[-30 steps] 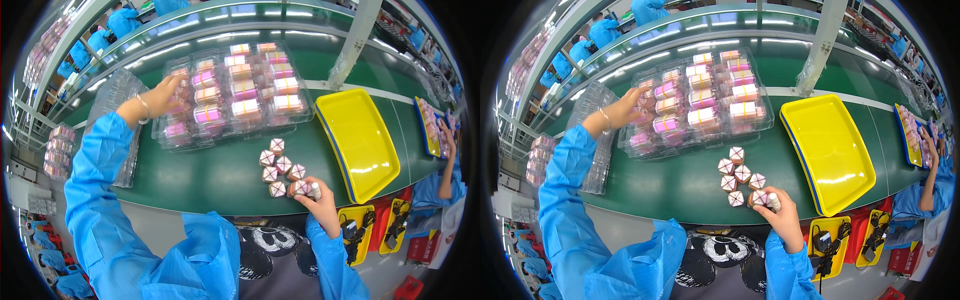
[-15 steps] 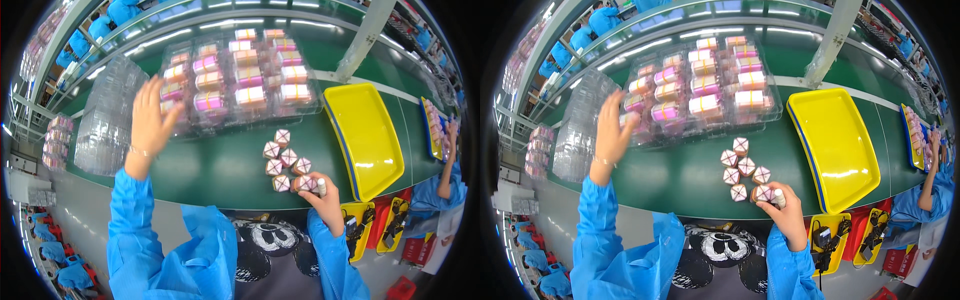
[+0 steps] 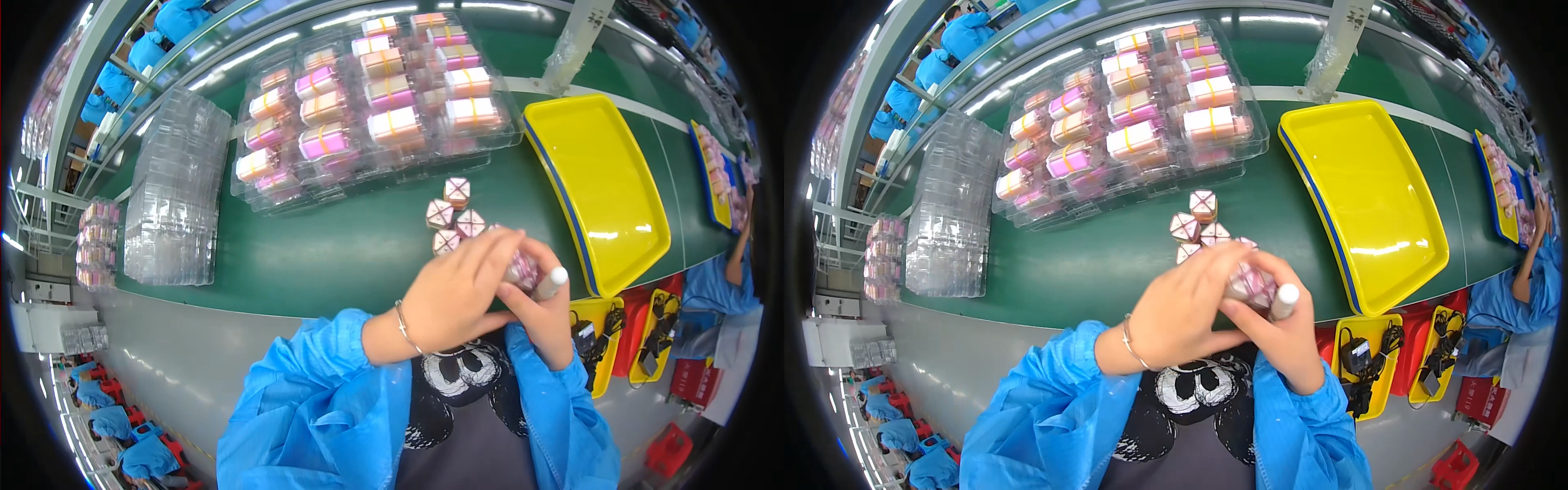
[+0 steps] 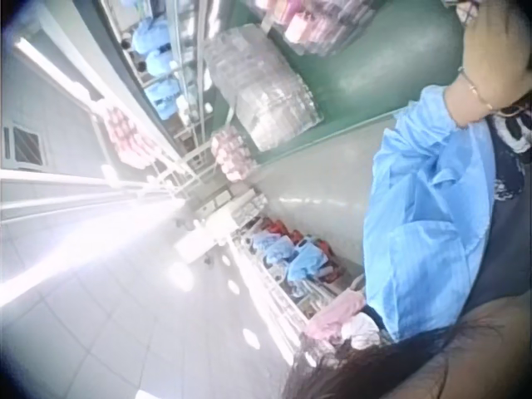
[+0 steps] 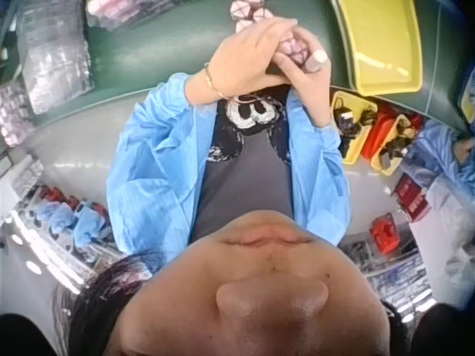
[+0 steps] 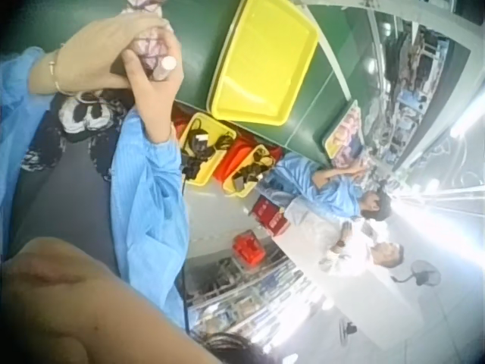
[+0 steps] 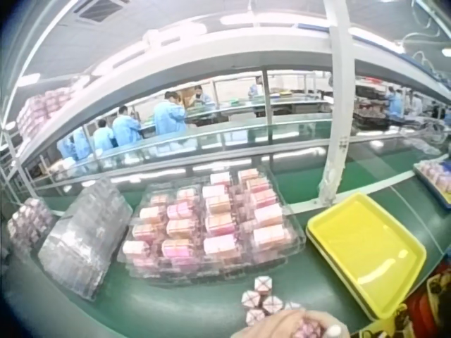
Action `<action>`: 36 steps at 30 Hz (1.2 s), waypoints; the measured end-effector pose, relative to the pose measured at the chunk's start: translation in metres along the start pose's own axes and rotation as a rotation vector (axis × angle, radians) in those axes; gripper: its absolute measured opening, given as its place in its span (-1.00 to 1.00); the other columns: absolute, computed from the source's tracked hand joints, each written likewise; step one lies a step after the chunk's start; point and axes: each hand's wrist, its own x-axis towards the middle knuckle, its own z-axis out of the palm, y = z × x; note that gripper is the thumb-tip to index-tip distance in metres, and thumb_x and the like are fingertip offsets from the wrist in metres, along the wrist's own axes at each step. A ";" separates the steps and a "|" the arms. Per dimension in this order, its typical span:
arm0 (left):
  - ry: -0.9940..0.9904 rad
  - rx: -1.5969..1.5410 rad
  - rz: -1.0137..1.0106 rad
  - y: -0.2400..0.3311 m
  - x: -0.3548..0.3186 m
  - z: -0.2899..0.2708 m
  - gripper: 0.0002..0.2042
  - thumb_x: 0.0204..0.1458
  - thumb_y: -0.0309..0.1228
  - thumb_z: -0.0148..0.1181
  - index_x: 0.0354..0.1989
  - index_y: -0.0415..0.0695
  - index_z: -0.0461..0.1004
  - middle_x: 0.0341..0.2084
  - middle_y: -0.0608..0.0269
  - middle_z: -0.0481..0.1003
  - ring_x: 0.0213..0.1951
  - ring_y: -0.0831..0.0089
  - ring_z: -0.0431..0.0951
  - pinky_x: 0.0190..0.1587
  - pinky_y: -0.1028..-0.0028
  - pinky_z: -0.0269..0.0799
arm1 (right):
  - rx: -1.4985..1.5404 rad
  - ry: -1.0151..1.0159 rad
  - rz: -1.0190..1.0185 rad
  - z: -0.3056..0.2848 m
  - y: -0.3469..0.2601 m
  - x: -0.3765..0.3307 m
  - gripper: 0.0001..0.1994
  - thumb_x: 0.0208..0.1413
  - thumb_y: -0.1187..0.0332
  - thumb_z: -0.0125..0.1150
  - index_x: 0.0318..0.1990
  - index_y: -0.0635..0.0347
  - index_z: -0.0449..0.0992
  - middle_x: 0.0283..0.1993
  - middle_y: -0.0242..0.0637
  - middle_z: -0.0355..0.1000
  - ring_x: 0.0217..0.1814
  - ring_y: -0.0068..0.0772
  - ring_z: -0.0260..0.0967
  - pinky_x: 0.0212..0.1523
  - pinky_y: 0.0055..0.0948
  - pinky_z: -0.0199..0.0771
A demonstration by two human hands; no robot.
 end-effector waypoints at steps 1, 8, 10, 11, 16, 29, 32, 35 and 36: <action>-0.012 0.020 -0.016 0.002 0.003 -0.003 -0.16 -0.30 -0.30 0.51 0.23 -0.19 0.23 0.08 -0.03 0.39 0.08 0.01 0.46 0.09 0.24 0.45 | -0.047 -0.013 -0.046 0.005 -0.001 0.002 -0.46 -0.01 0.58 0.37 0.16 0.37 0.34 0.06 -0.22 0.42 0.12 -0.49 0.36 0.11 -0.49 0.38; -0.202 -0.010 -0.029 -0.023 0.019 -0.050 -0.26 -0.34 -0.45 0.48 0.13 -0.12 0.28 -0.02 0.08 0.44 -0.02 0.06 0.53 -0.02 0.27 0.51 | -0.006 -0.309 0.046 0.005 -0.018 0.013 -0.37 0.17 0.49 0.23 0.36 0.26 0.08 0.13 -0.14 0.46 0.18 -0.49 0.32 0.18 -0.45 0.29; -0.241 -0.109 -0.095 -0.026 0.022 -0.066 -0.26 -0.35 -0.45 0.47 0.12 -0.13 0.28 -0.02 0.07 0.44 -0.03 0.08 0.53 -0.01 0.27 0.50 | 0.055 -0.345 0.069 0.005 -0.015 0.012 -0.28 0.17 0.47 0.23 0.42 0.23 -0.03 0.20 -0.12 0.41 0.23 -0.46 0.29 0.26 -0.42 0.18; -0.174 -0.082 0.006 -0.033 0.023 -0.071 -0.26 -0.37 -0.38 0.43 0.12 -0.12 0.27 -0.04 0.02 0.45 -0.05 -0.03 0.53 -0.06 0.23 0.52 | 0.046 -0.357 0.072 0.005 -0.018 0.010 -0.27 0.17 0.47 0.24 0.43 0.23 -0.04 0.20 -0.12 0.41 0.25 -0.46 0.28 0.27 -0.42 0.16; 0.137 0.205 -0.186 -0.074 0.081 -0.163 -0.31 -0.32 -0.35 0.41 0.08 -0.11 0.24 -0.29 0.02 0.52 -0.21 0.17 0.58 -0.16 0.30 0.52 | -0.222 0.016 -0.145 -0.021 -0.009 0.012 -0.49 0.11 0.52 0.25 0.24 0.31 0.33 0.20 -0.11 0.41 0.26 -0.41 0.29 0.27 -0.43 0.18; -0.448 0.838 -0.404 -0.247 0.195 -0.253 -0.20 -0.29 -0.10 0.36 0.24 0.08 0.22 0.23 -0.10 0.28 0.27 -0.04 0.26 0.27 0.08 0.17 | -0.716 -0.203 -0.144 -0.033 0.029 0.029 -0.27 -0.04 0.30 0.41 0.32 0.09 0.24 0.24 0.02 0.27 0.27 0.07 0.27 0.21 -0.25 0.33; -0.253 0.999 -0.387 -0.251 0.200 -0.238 -0.23 -0.06 0.25 0.08 0.34 0.15 0.26 0.44 0.00 -0.02 0.43 -0.05 -0.03 0.39 -0.01 -0.06 | -0.717 -0.188 -0.077 -0.029 0.027 0.031 -0.31 -0.03 0.33 0.42 0.29 0.12 0.27 0.21 -0.02 0.31 0.25 0.02 0.29 0.19 -0.29 0.34; -0.010 0.825 -0.320 -0.308 0.184 -0.225 -0.28 0.09 0.26 -0.04 0.35 0.10 0.25 0.41 -0.01 0.06 0.41 -0.05 0.04 0.39 0.01 -0.05 | -0.741 -0.194 -0.124 -0.026 0.026 0.034 -0.34 -0.01 0.32 0.38 0.29 0.07 0.28 0.18 -0.04 0.31 0.19 0.05 0.33 0.11 -0.24 0.39; -0.031 0.705 -0.333 -0.335 0.170 -0.228 -0.29 0.12 0.26 -0.08 0.35 0.07 0.25 0.40 -0.01 0.09 0.40 -0.04 0.06 0.38 0.01 -0.05 | -0.745 -0.222 -0.163 -0.022 0.027 0.035 -0.36 0.01 0.31 0.35 0.29 0.02 0.27 0.17 -0.05 0.31 0.15 0.08 0.35 0.07 -0.21 0.43</action>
